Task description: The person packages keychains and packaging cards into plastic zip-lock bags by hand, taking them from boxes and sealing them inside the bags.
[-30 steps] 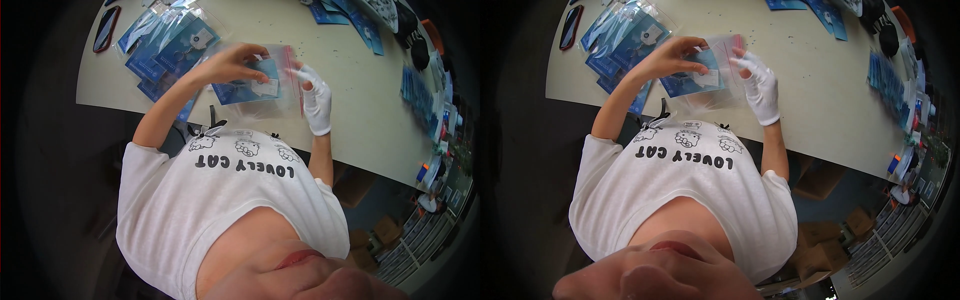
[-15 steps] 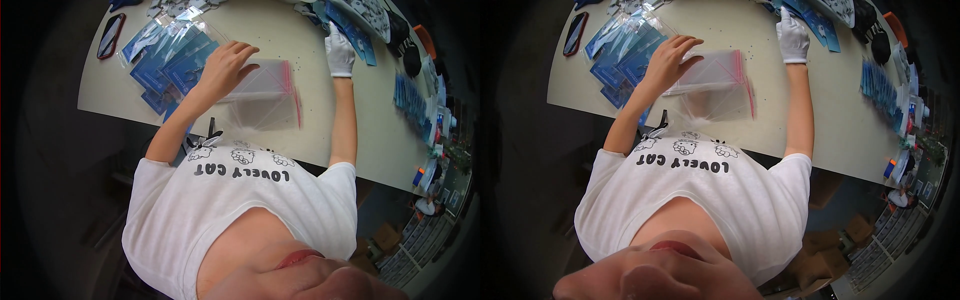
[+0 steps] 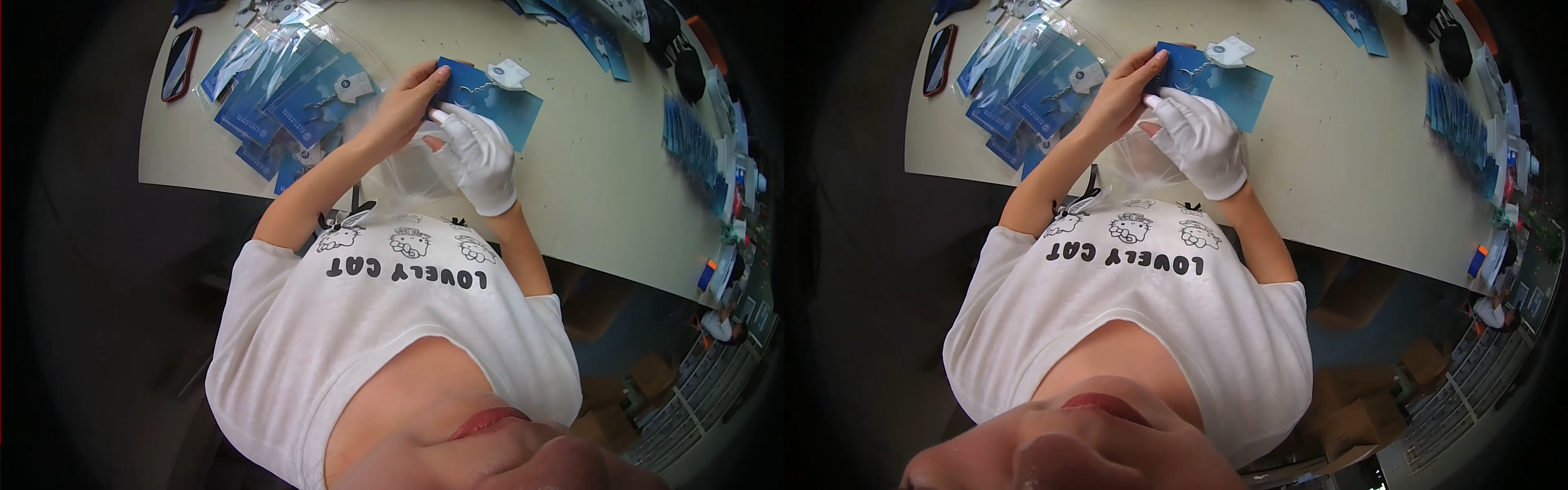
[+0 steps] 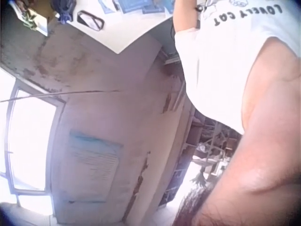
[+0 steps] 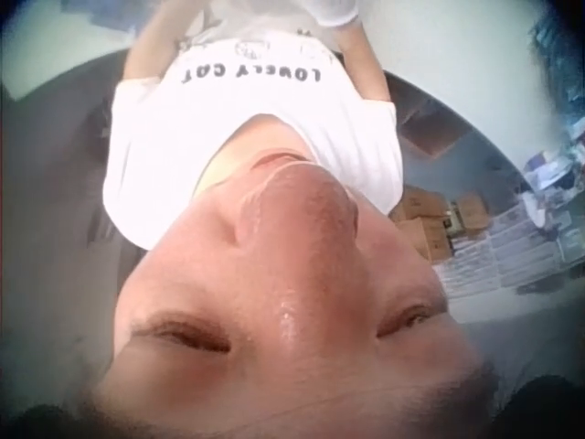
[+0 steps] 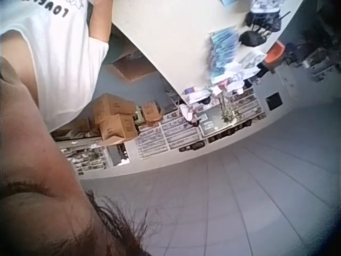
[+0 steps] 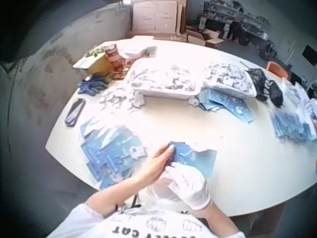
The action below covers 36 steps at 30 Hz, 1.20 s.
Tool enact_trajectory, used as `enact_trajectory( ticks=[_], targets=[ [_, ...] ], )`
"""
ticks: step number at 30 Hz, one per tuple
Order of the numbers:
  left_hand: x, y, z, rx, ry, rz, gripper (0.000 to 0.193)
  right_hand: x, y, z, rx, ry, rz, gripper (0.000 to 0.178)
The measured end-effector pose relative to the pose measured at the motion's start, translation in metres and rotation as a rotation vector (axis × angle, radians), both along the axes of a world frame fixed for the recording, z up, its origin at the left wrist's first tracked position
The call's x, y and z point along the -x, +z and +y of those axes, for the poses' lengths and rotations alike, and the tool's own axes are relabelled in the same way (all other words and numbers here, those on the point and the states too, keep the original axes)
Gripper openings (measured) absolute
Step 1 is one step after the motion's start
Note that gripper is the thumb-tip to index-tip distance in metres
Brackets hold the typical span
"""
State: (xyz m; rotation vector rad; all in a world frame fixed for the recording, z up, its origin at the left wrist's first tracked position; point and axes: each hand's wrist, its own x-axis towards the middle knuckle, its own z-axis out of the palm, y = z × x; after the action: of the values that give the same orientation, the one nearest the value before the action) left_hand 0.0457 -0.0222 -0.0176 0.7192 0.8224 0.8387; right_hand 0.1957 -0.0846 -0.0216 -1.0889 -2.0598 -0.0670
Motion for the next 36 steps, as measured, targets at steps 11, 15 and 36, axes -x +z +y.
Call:
enact_trajectory(
  ticks=[11,15,36],
  targets=[
    [0.013,0.047,-0.021,-1.063,-0.239,0.826,0.020,-0.037,-0.020,0.013,0.898,0.154,1.120,0.063],
    [0.012,0.050,-0.021,-0.969,-0.168,0.767,0.020,-0.035,-0.028,0.003,1.020,0.150,1.168,0.058],
    [0.032,-0.037,-0.044,-0.994,-0.147,1.329,0.036,-0.101,-0.025,-0.036,0.532,-0.385,1.065,0.031]
  ],
)
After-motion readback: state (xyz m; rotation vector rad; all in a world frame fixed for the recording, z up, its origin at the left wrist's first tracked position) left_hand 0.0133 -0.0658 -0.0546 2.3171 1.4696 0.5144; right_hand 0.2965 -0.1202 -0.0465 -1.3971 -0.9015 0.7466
